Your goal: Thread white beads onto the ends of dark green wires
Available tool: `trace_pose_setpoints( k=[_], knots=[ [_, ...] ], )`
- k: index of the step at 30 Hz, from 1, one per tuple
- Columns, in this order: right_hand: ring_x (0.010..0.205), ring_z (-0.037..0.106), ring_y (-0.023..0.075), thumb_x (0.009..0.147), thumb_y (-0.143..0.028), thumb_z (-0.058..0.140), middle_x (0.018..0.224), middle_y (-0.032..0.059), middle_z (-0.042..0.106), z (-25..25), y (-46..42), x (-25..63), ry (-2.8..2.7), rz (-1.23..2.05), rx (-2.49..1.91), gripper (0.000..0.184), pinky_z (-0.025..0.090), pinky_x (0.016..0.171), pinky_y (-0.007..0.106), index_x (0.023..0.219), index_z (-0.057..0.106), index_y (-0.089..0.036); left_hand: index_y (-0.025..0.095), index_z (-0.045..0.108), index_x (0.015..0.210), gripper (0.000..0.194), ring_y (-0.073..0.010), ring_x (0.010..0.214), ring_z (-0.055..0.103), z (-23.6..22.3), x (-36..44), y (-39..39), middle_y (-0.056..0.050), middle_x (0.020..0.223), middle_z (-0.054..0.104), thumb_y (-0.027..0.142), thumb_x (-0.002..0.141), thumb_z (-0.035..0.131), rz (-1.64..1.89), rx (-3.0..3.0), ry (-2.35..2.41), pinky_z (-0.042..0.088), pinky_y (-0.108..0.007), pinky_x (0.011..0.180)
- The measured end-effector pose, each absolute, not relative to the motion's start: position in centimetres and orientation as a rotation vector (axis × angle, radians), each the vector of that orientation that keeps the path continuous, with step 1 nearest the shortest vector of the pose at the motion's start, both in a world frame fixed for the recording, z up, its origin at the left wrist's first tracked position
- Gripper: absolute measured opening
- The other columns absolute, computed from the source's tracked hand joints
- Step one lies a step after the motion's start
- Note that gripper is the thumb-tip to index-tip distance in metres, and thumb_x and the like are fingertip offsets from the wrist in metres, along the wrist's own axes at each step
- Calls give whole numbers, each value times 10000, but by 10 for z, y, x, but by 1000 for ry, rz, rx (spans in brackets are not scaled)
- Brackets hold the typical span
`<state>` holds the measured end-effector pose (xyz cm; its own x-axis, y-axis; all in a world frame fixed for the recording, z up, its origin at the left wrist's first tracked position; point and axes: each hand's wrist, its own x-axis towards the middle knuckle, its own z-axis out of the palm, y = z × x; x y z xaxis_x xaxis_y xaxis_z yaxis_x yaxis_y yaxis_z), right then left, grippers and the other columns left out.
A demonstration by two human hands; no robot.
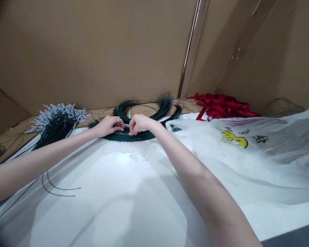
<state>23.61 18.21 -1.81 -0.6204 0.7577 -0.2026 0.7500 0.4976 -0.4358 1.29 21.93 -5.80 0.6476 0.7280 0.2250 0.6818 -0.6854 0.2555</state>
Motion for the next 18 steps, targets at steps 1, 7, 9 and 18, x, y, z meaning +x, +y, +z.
trace_pose_setpoints(
  k=[1, 7, 9, 18],
  knots=[
    [935, 675, 193, 947, -306, 630, 1109, 72, 680, -18, 182, 236, -2706, 771, -1369, 242, 579, 798, 376, 1117, 655, -136, 177, 700, 779, 135, -161, 711, 598, -59, 14, 220, -16, 772, 685, 301, 795, 647, 470, 2725, 1168, 398, -254, 698],
    [912, 679, 187, 950, -314, 627, 1078, 65, 689, -18, 183, 236, -2696, 753, -1400, 231, 580, 788, 367, 1090, 662, -134, 169, 691, 769, 111, -158, 688, 580, -55, 17, 219, -13, 741, 678, 258, 790, 629, 535, 2740, 1183, 374, -259, 684],
    [918, 679, 188, 950, -312, 627, 1083, 66, 687, -18, 183, 237, -2683, 748, -1410, 231, 580, 793, 370, 1094, 661, -135, 166, 690, 781, 122, -160, 699, 582, -53, 16, 218, -19, 757, 675, 266, 794, 620, 574, 2731, 1186, 380, -261, 686],
    [913, 678, 186, 963, -312, 610, 1120, 79, 670, -21, 184, 234, -2539, 658, -1480, 294, 584, 787, 377, 1203, 614, -142, 166, 689, 752, 162, -159, 683, 573, -38, 15, 211, -19, 731, 665, 310, 781, 622, 705, 2674, 1187, 394, -277, 691]
  ],
)
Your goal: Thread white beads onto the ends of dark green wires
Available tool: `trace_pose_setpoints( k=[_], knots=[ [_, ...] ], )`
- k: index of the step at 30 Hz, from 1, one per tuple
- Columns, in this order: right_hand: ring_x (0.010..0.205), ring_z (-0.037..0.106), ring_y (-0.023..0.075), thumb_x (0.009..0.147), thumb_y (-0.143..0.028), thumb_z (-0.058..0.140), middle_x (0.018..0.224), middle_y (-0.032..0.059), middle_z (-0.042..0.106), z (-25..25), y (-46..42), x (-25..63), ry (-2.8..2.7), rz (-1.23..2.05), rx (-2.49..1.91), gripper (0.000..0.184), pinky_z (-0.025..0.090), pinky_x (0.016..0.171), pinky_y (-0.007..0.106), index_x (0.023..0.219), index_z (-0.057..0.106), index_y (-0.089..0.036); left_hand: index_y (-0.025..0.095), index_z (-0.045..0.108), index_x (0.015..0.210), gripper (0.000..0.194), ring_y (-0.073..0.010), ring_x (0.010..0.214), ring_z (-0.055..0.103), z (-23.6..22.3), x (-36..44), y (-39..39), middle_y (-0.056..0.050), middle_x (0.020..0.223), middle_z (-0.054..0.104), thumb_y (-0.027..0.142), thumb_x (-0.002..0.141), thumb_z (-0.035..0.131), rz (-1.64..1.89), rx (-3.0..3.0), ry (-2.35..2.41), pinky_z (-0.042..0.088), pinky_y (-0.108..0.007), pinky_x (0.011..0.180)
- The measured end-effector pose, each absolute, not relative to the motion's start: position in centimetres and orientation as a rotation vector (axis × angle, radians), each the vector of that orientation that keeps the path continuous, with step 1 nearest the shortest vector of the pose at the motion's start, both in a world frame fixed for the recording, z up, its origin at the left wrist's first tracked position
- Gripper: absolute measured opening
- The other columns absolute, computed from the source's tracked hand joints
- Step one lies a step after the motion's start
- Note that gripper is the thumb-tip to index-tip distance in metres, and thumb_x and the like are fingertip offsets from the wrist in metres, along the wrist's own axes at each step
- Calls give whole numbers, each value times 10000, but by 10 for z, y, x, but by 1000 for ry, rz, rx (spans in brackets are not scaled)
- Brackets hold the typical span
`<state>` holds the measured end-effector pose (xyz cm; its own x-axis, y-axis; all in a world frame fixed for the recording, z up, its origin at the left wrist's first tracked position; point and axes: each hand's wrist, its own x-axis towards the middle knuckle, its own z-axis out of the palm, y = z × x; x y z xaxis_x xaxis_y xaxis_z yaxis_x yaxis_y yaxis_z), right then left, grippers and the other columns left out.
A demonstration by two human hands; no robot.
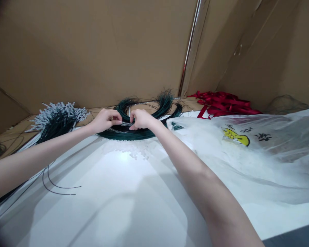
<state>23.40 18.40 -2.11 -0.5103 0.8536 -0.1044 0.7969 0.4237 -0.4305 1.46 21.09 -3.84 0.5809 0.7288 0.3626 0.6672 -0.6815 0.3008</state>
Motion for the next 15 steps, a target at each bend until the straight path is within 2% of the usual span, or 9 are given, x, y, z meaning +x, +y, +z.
trace_pose_setpoints(
  k=[11, 15],
  knots=[
    [988, 668, 212, 954, -324, 619, 1148, 80, 670, -19, 181, 230, -2524, 417, -1556, 267, 566, 851, 411, 1147, 647, -140, 164, 666, 695, 153, -159, 696, 560, -30, 18, 200, -12, 704, 643, 297, 764, 635, 770, 2621, 1183, 391, -288, 722],
    [973, 672, 207, 956, -328, 618, 1131, 77, 675, -21, 183, 230, -2505, 353, -1555, 267, 568, 842, 407, 1141, 648, -138, 161, 638, 758, 171, -162, 725, 570, -30, 19, 198, -16, 753, 661, 323, 804, 612, 793, 2552, 1197, 406, -288, 727]
  ],
)
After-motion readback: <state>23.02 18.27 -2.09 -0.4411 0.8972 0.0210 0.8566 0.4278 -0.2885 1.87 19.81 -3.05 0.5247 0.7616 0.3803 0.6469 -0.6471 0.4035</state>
